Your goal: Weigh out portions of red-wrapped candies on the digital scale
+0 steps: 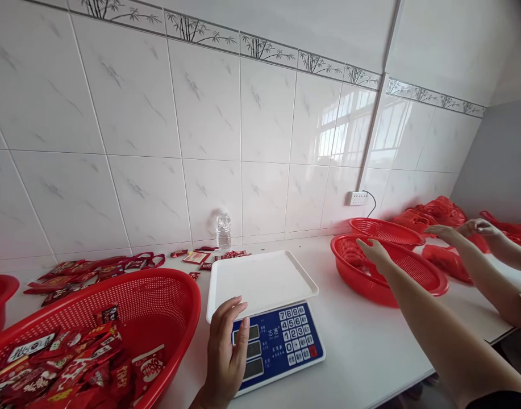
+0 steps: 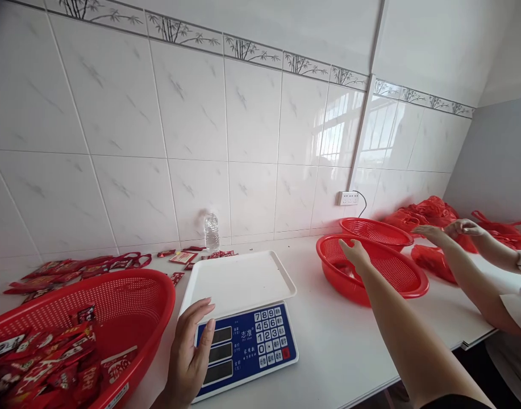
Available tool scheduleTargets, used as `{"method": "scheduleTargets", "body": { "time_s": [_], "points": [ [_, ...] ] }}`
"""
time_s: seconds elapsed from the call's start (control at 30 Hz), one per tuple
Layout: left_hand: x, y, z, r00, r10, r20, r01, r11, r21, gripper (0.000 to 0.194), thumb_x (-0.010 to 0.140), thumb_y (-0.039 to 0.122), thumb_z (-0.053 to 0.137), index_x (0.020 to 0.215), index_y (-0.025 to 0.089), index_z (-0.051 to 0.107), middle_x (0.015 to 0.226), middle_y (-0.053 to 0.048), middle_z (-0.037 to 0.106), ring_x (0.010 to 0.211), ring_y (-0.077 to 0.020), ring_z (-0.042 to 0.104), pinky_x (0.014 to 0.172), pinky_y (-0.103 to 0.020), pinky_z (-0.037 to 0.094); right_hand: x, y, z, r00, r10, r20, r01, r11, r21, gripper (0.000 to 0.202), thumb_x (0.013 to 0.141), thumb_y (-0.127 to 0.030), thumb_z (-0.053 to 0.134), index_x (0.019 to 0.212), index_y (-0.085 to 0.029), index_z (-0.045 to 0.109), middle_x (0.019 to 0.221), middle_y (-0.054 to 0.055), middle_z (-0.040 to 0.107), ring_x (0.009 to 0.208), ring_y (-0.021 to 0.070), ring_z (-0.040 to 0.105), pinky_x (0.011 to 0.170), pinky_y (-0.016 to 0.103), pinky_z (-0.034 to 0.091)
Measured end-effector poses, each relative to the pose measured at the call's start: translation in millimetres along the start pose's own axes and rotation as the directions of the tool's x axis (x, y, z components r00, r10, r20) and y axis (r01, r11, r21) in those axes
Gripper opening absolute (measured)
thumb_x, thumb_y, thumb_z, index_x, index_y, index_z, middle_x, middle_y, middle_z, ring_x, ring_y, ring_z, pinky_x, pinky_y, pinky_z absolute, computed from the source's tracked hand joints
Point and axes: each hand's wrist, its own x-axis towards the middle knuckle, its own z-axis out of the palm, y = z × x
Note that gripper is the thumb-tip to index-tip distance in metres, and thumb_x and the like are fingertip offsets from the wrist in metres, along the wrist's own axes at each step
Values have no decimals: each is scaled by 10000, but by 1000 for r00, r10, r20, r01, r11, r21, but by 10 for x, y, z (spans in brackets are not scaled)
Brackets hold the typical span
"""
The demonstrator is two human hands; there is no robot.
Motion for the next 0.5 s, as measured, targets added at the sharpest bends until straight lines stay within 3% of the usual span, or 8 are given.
{"method": "scheduleTargets", "body": {
  "time_s": [0.13, 0.23, 0.3, 0.37, 0.43, 0.5],
  "points": [
    [-10, 64, 24, 1000, -5, 14, 5, 1000, -21, 264, 914, 178, 492, 1167, 237, 542, 1201, -81, 561, 1175, -237, 514, 967, -411, 472, -289, -78, 244, 994, -82, 76, 94, 981, -170, 458, 717, -439, 685, 1095, -191, 616, 1194, 150, 611, 1150, 349, 524, 942, 491, 390],
    [12, 239, -38, 997, -34, 74, 39, 998, -57, 241, 913, 164, 484, 1140, 217, 545, 1198, -94, 555, 1175, -227, 507, 985, -404, 454, -842, -91, 523, 950, -242, 197, 276, 946, -168, 413, 801, -440, 605, 1163, -240, 596, 1247, 91, 593, 1149, 310, 529, 961, 465, 390],
    [58, 417, -149, 981, -58, 183, 75, 993, -89, 238, 910, 178, 490, 1139, 210, 547, 1204, -106, 553, 1167, -225, 510, 994, -399, 449, -1340, -65, 702, 857, -471, 210, 499, 860, -109, 383, 835, -434, 572, 1160, -233, 596, 1190, 100, 614, 1072, 303, 570, 889, 457, 446],
    [126, 609, -312, 946, -69, 317, 110, 987, -115, 262, 899, 199, 510, 1158, 210, 545, 1211, -113, 559, 1161, -226, 516, 1001, -392, 448, -1864, -31, 855, 705, -683, 190, 688, 724, 50, 299, 865, -348, 553, 1128, -214, 596, 1112, 107, 628, 1062, 281, 570, 910, 453, 438],
    [211, 770, -512, 903, -67, 425, 127, 985, -115, 311, 876, 209, 545, 1186, 217, 538, 1222, -106, 566, 1163, -227, 519, 1012, -386, 443, -2342, -6, 987, 563, -803, 195, 773, 595, 222, 259, 873, -243, 548, 1128, -224, 582, 1057, 99, 628, 1023, 259, 581, 884, 444, 454],
    [317, 850, -727, 874, -83, 478, 127, 990, -60, 369, 862, 206, 554, 1228, 223, 518, 1246, -96, 564, 1181, -225, 512, 1030, -390, 424, -2718, 2, 1108, 462, -865, 198, 771, 501, 393, 282, 867, -145, 532, 1133, -228, 571, 1037, 98, 629, 985, 248, 595, 833, 432, 481]
  ]
}}
